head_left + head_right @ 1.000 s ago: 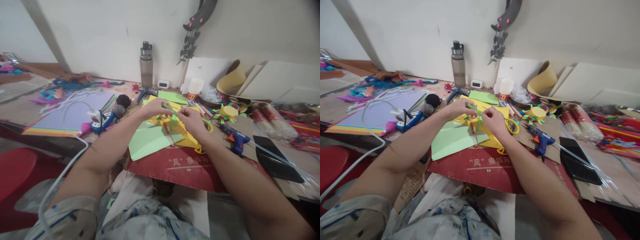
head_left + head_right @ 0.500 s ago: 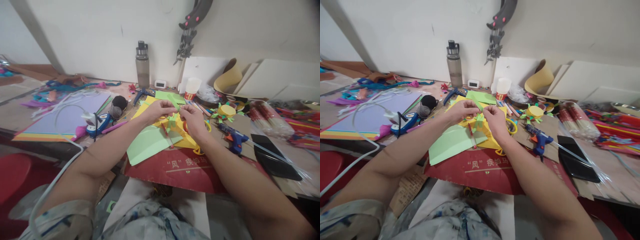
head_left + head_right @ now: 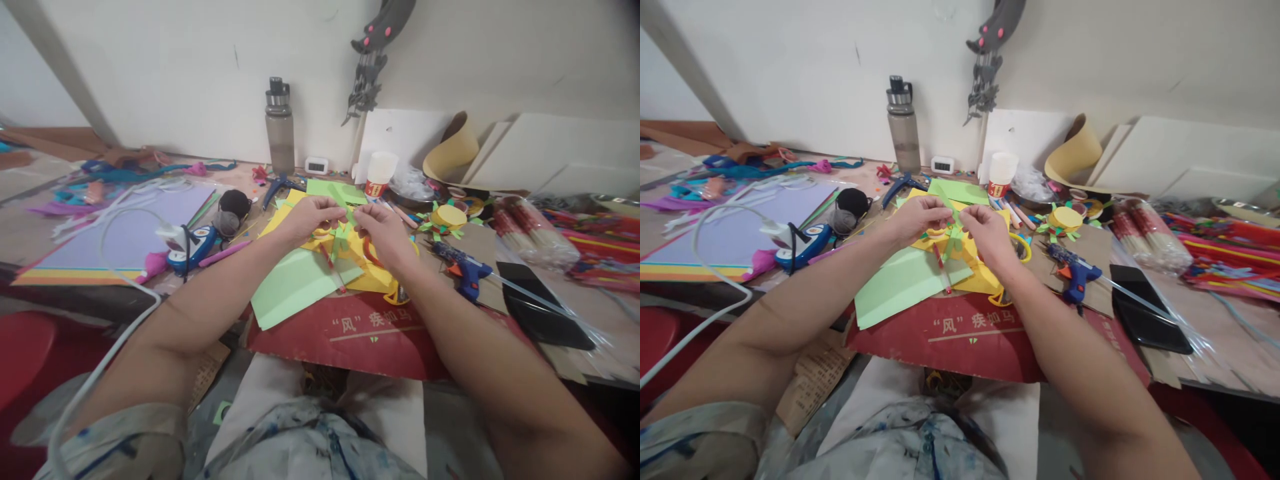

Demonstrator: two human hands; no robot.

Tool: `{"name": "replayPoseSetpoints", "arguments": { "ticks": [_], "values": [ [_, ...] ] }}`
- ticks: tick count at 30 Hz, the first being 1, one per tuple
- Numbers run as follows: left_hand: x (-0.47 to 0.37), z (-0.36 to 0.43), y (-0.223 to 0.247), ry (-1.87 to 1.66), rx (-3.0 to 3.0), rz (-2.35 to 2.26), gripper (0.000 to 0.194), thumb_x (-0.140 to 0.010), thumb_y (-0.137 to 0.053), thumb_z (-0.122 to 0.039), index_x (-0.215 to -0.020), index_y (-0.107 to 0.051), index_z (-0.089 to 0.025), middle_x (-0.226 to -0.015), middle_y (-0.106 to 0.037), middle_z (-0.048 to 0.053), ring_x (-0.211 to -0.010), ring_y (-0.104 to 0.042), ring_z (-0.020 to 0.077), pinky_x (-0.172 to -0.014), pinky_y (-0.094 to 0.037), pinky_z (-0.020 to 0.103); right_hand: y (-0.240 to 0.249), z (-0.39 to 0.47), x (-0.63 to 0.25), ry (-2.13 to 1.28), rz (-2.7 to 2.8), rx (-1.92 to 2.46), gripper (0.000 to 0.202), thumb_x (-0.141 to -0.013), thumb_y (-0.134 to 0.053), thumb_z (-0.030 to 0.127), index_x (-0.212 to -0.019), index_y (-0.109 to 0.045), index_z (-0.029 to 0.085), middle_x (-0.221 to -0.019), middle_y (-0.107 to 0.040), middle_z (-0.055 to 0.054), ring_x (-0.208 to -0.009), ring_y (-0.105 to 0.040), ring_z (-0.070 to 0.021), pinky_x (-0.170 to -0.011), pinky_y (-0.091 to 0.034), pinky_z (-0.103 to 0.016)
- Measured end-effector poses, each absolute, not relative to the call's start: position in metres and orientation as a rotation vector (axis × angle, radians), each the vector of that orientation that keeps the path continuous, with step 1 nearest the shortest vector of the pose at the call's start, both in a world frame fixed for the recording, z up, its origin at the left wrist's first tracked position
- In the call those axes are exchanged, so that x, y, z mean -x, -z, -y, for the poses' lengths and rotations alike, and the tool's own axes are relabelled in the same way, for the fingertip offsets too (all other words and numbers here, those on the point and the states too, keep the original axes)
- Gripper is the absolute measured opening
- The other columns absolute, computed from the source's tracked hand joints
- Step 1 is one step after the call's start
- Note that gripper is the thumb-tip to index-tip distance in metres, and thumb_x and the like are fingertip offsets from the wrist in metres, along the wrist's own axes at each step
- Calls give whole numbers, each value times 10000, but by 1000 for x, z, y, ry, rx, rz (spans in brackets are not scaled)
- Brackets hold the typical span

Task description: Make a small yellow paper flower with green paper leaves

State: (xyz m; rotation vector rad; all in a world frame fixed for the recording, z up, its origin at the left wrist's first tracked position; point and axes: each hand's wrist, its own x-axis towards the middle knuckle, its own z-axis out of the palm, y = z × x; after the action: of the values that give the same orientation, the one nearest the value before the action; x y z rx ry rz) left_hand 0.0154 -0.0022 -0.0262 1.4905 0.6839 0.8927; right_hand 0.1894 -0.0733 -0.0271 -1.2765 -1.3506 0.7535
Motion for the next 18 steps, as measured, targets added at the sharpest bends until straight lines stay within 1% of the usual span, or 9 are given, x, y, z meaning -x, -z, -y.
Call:
{"name": "replayPoseSetpoints", "arguments": {
  "ticks": [1, 3, 5, 7, 8, 10, 12, 15, 18],
  "values": [
    [-15, 1, 25, -903, -1488, -683, 219, -756, -790, -287, -686, -646, -139, -688, -680, 30, -584, -550, 56, -559, -400, 203, 22, 74, -198, -707, 1411, 1318, 317, -829, -619, 528, -837, -588, 213, -796, -644, -30, -701, -584, -157, -645, -464, -286],
    [-13, -1, 24, -917, -1477, -689, 212, -748, -789, -283, -688, -654, -132, -734, -707, 43, -578, -549, 51, -552, -399, 199, 13, 77, -215, -424, 1581, 1535, 344, -885, -590, 542, -927, -618, 202, -897, -695, -80, -812, -634, -204, -724, -483, -321],
    [-11, -4, 23, -924, -1454, -706, 200, -746, -788, -276, -696, -666, -126, -748, -715, 47, -574, -546, 45, -544, -392, 191, 9, 80, -228, -138, 1719, 1867, 374, -858, -659, 527, -982, -636, 175, -941, -715, -149, -906, -661, -284, -790, -481, -381],
    [-9, -6, 23, -933, -1427, -723, 183, -747, -787, -256, -702, -672, -122, -744, -714, 47, -578, -548, 42, -543, -386, 184, 13, 81, -232, -49, 1904, 2143, 383, -837, -699, 478, -1011, -654, 139, -1005, -720, -227, -981, -671, -352, -810, -481, -418],
    [-9, -7, 23, -936, -1413, -729, 177, -747, -788, -246, -701, -672, -120, -735, -711, 46, -582, -551, 42, -544, -386, 182, 16, 81, -231, -48, 1998, 2242, 364, -847, -689, 432, -1038, -660, 124, -1033, -719, -252, -1001, -675, -368, -808, -482, -422],
    [-9, -8, 22, -936, -1384, -740, 179, -742, -796, -226, -690, -664, -118, -697, -693, 38, -584, -559, 46, -551, -392, 182, 25, 80, -227, -35, 2127, 2338, 321, -879, -625, 304, -1125, -649, 98, -1076, -714, -274, -1014, -690, -364, -798, -487, -408],
    [-8, -8, 21, -934, -1353, -747, 189, -733, -808, -212, -680, -653, -118, -652, -668, 24, -582, -568, 52, -564, -406, 186, 32, 78, -224, -14, 2105, 2372, 347, -876, -584, 220, -1190, -616, 74, -1091, -708, -282, -996, -700, -353, -778, -494, -394],
    [-7, -8, 19, -940, -1307, -747, 208, -724, -823, -205, -677, -640, -118, -611, -644, 8, -570, -573, 55, -572, -417, 191, 35, 74, -226, -53, 1903, 2280, 409, -827, -632, 213, -1211, -585, 78, -1037, -713, -255, -926, -694, -332, -751, -503, -387],
    [-5, -9, 17, -956, -1261, -711, 217, -720, -823, -204, -687, -628, -117, -617, -646, 3, -566, -581, 53, -565, -412, 191, 31, 70, -230, -213, 1689, 1962, 507, -793, -676, 246, -1275, -559, 142, -933, -703, -142, -787, -656, -264, -716, -514, -376]
  ]
}}
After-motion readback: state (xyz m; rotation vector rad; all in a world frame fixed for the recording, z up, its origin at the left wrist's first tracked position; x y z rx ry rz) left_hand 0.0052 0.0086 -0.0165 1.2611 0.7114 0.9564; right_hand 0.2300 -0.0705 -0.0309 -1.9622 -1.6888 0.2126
